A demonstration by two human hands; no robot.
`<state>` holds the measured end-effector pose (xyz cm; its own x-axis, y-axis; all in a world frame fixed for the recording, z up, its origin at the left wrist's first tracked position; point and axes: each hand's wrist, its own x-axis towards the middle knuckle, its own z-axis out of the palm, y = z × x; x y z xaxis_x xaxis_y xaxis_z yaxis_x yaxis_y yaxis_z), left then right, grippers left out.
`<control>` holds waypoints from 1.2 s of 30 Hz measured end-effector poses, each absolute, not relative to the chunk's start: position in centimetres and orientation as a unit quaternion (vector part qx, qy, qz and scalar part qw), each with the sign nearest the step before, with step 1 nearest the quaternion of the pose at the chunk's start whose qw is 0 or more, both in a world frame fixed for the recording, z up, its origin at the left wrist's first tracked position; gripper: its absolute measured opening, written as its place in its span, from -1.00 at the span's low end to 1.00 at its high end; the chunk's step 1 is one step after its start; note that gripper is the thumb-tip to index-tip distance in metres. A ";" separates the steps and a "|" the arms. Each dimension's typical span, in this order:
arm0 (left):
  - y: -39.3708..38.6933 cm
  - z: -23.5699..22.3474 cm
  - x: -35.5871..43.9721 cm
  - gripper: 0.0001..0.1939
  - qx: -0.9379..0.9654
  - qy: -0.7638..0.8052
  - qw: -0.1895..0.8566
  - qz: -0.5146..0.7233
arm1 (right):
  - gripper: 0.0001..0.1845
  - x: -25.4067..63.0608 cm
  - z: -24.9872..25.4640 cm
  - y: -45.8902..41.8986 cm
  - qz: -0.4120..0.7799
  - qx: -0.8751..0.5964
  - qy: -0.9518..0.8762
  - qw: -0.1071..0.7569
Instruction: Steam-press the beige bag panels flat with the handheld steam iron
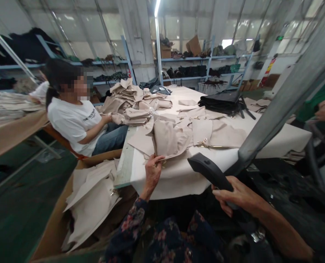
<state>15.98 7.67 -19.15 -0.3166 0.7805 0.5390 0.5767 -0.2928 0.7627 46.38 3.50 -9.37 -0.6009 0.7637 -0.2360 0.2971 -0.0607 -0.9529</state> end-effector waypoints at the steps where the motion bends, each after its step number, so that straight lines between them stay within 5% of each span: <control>1: 7.2 -19.3 16.2 -0.72 0.576 0.585 0.109 0.560 | -0.72 45.9 -9.3 3.5 0.610 -0.400 -0.658 0.186; 28: 6.7 -19.4 16.8 -0.47 0.570 0.546 0.255 0.559 | -0.67 39.3 -12.4 6.3 0.679 -0.408 -0.603 0.094; 36: 8.4 -19.9 15.6 -0.45 0.511 0.575 0.291 0.569 | -0.65 39.4 -12.4 7.1 0.653 -0.411 -0.616 0.158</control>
